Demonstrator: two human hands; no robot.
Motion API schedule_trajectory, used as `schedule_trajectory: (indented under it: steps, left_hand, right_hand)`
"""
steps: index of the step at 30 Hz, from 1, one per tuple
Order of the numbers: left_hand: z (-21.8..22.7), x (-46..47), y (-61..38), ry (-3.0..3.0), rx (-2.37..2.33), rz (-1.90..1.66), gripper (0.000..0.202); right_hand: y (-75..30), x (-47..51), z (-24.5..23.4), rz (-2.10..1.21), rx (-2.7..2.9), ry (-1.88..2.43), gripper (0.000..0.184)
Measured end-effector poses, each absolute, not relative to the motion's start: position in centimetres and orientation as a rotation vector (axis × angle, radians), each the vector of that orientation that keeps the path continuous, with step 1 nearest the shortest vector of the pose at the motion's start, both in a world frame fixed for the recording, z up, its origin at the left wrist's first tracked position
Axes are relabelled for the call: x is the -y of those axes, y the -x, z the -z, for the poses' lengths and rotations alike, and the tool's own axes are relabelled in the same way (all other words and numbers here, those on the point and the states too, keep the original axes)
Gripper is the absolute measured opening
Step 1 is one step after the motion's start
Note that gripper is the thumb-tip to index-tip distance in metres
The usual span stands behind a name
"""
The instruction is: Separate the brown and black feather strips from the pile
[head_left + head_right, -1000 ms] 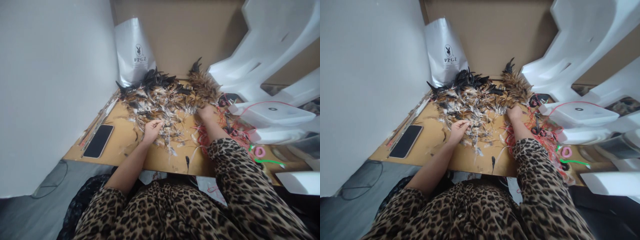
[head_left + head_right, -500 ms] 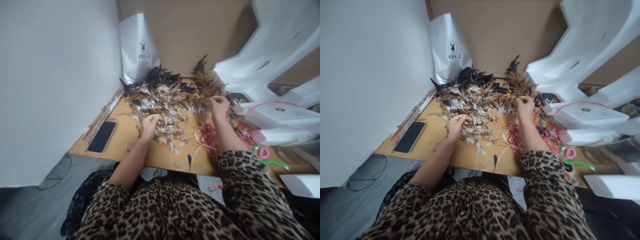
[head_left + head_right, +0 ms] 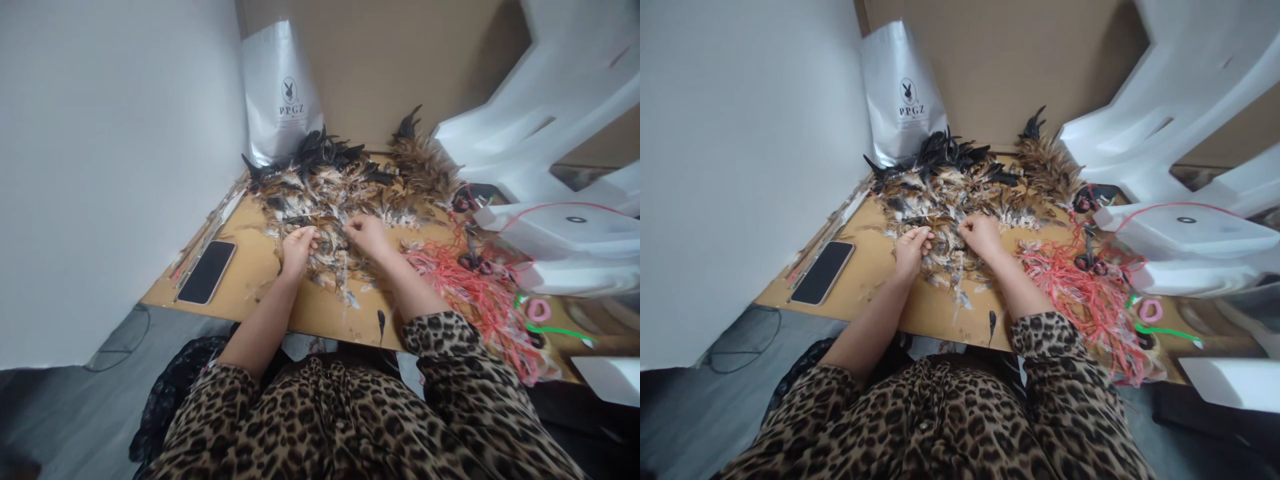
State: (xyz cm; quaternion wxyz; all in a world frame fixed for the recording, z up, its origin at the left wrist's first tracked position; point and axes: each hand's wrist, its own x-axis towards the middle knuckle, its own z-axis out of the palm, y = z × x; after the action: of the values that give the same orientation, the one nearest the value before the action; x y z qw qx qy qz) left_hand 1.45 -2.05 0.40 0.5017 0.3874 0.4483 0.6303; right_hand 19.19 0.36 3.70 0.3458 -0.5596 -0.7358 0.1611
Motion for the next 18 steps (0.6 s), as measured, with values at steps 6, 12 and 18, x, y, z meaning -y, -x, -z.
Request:
schedule_trajectory:
  steps: [6,12,18]
  left_hand:
    - [-0.3,1.9,-1.3,-0.925,-1.072,-1.541,0.028]
    - [-0.6,1.9,-1.3,-0.897,-1.079,-1.548,0.027]
    - [-0.9,1.7,-0.8,-0.86,-1.095,-1.609,0.028]
  right_hand:
    - [-18.3,-0.2,-2.5,-0.471,2.029,1.543,0.019]
    - [-18.5,0.5,-2.1,-0.497,2.076,1.51,0.018]
    - [-18.0,1.4,-2.3,-0.407,2.171,1.339,0.018]
